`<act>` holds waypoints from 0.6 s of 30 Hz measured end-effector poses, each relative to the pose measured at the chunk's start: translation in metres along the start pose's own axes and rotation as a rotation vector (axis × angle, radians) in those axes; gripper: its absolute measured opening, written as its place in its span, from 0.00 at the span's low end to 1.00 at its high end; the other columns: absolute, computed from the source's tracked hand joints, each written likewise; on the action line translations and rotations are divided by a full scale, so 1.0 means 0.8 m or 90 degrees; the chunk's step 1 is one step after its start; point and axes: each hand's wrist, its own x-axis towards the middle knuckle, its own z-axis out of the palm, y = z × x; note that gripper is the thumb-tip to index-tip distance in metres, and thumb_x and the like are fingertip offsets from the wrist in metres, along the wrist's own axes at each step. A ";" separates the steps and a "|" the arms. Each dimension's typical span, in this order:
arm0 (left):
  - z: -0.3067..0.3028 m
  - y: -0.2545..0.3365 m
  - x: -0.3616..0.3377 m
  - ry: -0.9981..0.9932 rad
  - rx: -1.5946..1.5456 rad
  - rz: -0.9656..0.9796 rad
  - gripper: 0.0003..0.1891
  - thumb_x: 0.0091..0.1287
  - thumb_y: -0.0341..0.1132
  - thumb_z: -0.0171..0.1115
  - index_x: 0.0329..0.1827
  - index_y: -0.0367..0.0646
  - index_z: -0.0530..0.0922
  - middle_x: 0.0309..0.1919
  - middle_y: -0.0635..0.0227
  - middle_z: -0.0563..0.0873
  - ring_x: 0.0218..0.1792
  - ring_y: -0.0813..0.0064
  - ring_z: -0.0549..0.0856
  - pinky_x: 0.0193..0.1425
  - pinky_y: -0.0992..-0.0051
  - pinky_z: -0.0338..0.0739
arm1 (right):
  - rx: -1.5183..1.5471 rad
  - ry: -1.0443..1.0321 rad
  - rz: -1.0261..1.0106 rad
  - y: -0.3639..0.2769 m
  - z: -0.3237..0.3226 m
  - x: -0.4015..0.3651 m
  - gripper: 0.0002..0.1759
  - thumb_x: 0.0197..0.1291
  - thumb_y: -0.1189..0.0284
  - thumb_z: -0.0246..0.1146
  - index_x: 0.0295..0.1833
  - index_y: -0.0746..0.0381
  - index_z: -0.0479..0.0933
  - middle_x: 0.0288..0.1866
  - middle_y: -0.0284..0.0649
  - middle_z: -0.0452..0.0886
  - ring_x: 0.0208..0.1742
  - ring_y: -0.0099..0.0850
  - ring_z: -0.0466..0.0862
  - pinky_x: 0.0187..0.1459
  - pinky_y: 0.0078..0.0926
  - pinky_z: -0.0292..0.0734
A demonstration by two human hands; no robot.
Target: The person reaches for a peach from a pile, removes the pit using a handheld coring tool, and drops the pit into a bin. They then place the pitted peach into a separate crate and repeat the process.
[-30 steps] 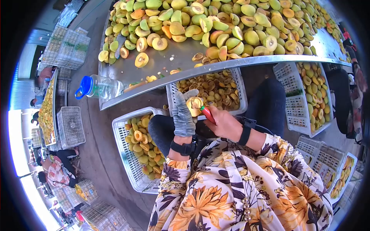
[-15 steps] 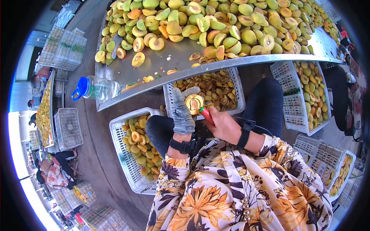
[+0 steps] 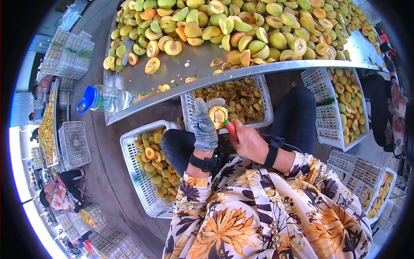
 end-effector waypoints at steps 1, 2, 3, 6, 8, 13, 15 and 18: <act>-0.002 0.003 -0.001 -0.016 0.057 -0.006 0.40 0.56 0.69 0.46 0.37 0.32 0.78 0.25 0.61 0.82 0.24 0.70 0.82 0.31 0.76 0.80 | 0.019 -0.014 0.016 0.000 0.000 -0.001 0.15 0.50 0.76 0.58 0.41 0.68 0.62 0.21 0.57 0.73 0.27 0.55 0.76 0.26 0.43 0.69; -0.009 0.004 0.003 -0.015 0.056 -0.007 0.40 0.56 0.69 0.46 0.37 0.32 0.78 0.25 0.61 0.82 0.24 0.70 0.82 0.31 0.76 0.80 | 0.019 -0.016 0.018 0.004 0.002 -0.003 0.15 0.50 0.76 0.58 0.41 0.68 0.62 0.21 0.57 0.73 0.27 0.55 0.76 0.26 0.43 0.69; -0.020 0.005 0.012 -0.090 0.043 -0.101 0.37 0.59 0.67 0.45 0.33 0.33 0.79 0.24 0.62 0.82 0.23 0.73 0.81 0.29 0.79 0.78 | 0.024 -0.031 0.000 0.011 0.006 -0.003 0.15 0.50 0.75 0.58 0.41 0.68 0.63 0.22 0.57 0.74 0.27 0.54 0.77 0.27 0.42 0.69; -0.027 0.023 0.017 -0.168 0.092 -0.220 0.36 0.61 0.65 0.45 0.28 0.34 0.80 0.19 0.65 0.81 0.17 0.78 0.79 0.21 0.83 0.74 | 0.011 -0.080 -0.008 0.013 0.004 -0.002 0.15 0.49 0.75 0.58 0.42 0.68 0.64 0.23 0.56 0.74 0.27 0.53 0.77 0.27 0.40 0.70; -0.033 0.025 0.027 -0.219 0.167 -0.286 0.36 0.61 0.65 0.46 0.26 0.34 0.80 0.17 0.65 0.80 0.14 0.79 0.77 0.16 0.83 0.72 | -0.007 -0.114 0.004 0.013 0.002 -0.001 0.15 0.49 0.75 0.58 0.42 0.68 0.65 0.23 0.56 0.75 0.27 0.53 0.77 0.28 0.39 0.71; -0.026 0.043 0.022 -0.202 0.060 -0.288 0.29 0.63 0.59 0.48 0.45 0.37 0.74 0.21 0.61 0.82 0.18 0.72 0.82 0.16 0.76 0.77 | 0.048 -0.096 -0.047 0.026 -0.001 0.017 0.14 0.49 0.74 0.59 0.41 0.67 0.67 0.22 0.52 0.75 0.25 0.48 0.78 0.28 0.37 0.72; -0.022 0.017 0.024 -0.143 -0.049 -0.198 0.26 0.64 0.56 0.49 0.51 0.42 0.70 0.24 0.60 0.82 0.19 0.70 0.82 0.18 0.74 0.78 | 0.065 -0.095 -0.004 0.003 -0.007 0.022 0.13 0.49 0.74 0.59 0.41 0.67 0.68 0.23 0.51 0.75 0.26 0.46 0.79 0.28 0.35 0.72; -0.032 -0.001 0.024 -0.112 -0.107 -0.121 0.32 0.61 0.64 0.46 0.44 0.39 0.75 0.32 0.62 0.82 0.30 0.69 0.83 0.27 0.72 0.81 | 0.066 -0.030 0.025 -0.002 -0.001 0.019 0.13 0.50 0.73 0.61 0.41 0.67 0.69 0.23 0.49 0.76 0.26 0.43 0.79 0.28 0.32 0.72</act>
